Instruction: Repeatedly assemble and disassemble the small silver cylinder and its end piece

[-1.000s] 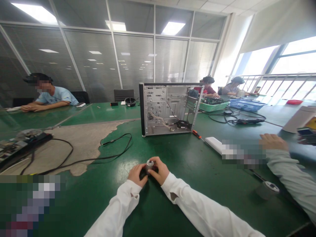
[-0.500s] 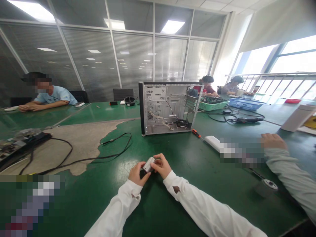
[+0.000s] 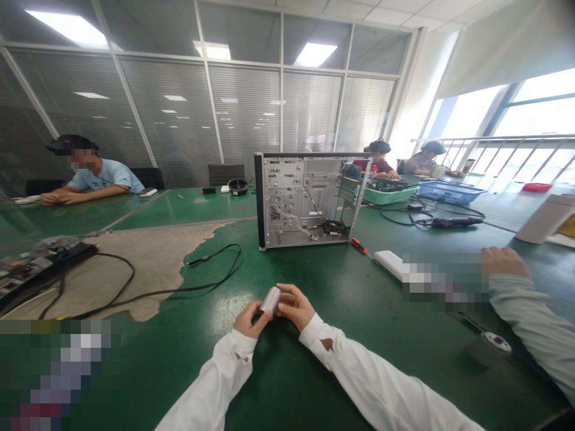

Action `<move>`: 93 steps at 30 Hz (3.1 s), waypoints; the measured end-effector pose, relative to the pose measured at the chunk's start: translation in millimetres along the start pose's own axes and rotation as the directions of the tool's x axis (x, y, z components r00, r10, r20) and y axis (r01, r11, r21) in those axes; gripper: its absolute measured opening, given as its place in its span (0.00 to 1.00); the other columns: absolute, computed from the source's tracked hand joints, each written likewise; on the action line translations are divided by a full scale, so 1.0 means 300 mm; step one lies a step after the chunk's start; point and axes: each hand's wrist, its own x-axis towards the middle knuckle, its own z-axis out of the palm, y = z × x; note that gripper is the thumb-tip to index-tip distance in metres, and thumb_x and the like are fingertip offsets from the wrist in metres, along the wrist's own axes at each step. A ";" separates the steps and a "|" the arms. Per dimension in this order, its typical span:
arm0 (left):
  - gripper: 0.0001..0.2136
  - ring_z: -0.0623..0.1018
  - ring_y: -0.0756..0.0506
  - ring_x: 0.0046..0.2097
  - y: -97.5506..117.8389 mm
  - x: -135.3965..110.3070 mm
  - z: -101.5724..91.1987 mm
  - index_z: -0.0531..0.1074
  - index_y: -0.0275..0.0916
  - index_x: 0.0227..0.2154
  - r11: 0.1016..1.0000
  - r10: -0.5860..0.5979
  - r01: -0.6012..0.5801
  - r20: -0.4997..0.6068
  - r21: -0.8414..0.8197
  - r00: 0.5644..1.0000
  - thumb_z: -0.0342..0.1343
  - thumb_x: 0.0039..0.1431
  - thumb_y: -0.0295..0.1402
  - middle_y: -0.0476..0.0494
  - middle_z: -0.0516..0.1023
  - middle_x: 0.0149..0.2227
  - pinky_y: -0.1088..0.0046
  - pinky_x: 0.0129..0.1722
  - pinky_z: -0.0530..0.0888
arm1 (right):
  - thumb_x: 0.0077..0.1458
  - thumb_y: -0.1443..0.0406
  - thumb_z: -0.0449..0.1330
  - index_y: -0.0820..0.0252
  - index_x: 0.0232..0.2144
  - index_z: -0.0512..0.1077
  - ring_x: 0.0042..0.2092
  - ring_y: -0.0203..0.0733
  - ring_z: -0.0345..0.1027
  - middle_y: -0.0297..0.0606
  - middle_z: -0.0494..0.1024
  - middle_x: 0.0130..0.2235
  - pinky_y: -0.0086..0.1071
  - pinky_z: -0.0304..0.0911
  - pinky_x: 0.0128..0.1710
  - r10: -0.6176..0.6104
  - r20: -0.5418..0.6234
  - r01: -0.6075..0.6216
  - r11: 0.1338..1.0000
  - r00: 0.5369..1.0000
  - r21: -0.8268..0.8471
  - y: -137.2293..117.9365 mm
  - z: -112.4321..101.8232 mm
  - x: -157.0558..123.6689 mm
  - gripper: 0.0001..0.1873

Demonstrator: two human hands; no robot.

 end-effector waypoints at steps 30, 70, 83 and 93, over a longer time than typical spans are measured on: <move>0.23 0.73 0.48 0.25 0.052 -0.004 -0.032 0.69 0.34 0.19 0.932 0.006 0.075 0.221 -0.355 0.975 0.36 0.53 0.45 0.45 0.74 0.17 0.72 0.32 0.68 | 0.35 0.64 0.63 0.70 0.32 0.67 0.30 0.37 0.67 0.41 0.72 0.28 0.33 0.60 0.34 0.298 0.074 -0.307 0.909 0.952 0.281 -0.038 0.026 -0.021 0.19; 0.16 0.68 0.51 0.24 0.036 0.001 -0.016 0.66 0.36 0.22 0.997 0.031 -0.026 0.068 -0.070 0.997 0.40 0.51 0.42 0.51 0.68 0.20 0.76 0.25 0.64 | 0.32 0.65 0.64 0.60 0.32 0.64 0.31 0.36 0.65 0.35 0.68 0.31 0.34 0.62 0.32 0.018 -0.117 -0.005 0.994 0.993 0.112 -0.003 0.011 -0.008 0.21; 0.18 0.67 0.42 0.42 0.042 -0.002 -0.004 0.62 0.36 0.37 0.937 0.322 -0.318 -0.002 0.142 0.947 0.51 0.38 0.31 0.40 0.67 0.38 0.63 0.41 0.65 | 0.43 0.72 0.52 0.58 0.42 0.60 0.45 0.38 0.57 0.39 0.64 0.42 0.34 0.56 0.46 -0.487 0.377 0.586 0.404 0.788 -0.703 -0.083 0.062 -0.091 0.21; 0.21 0.68 0.42 0.40 0.003 0.005 0.006 0.62 0.35 0.40 0.936 0.227 -0.241 0.084 0.257 0.970 0.50 0.36 0.29 0.41 0.68 0.37 0.63 0.38 0.66 | 0.39 0.69 0.55 0.59 0.47 0.53 0.40 0.37 0.60 0.40 0.63 0.42 0.33 0.61 0.40 -0.345 0.265 0.414 0.487 0.900 -0.770 -0.044 0.047 -0.078 0.30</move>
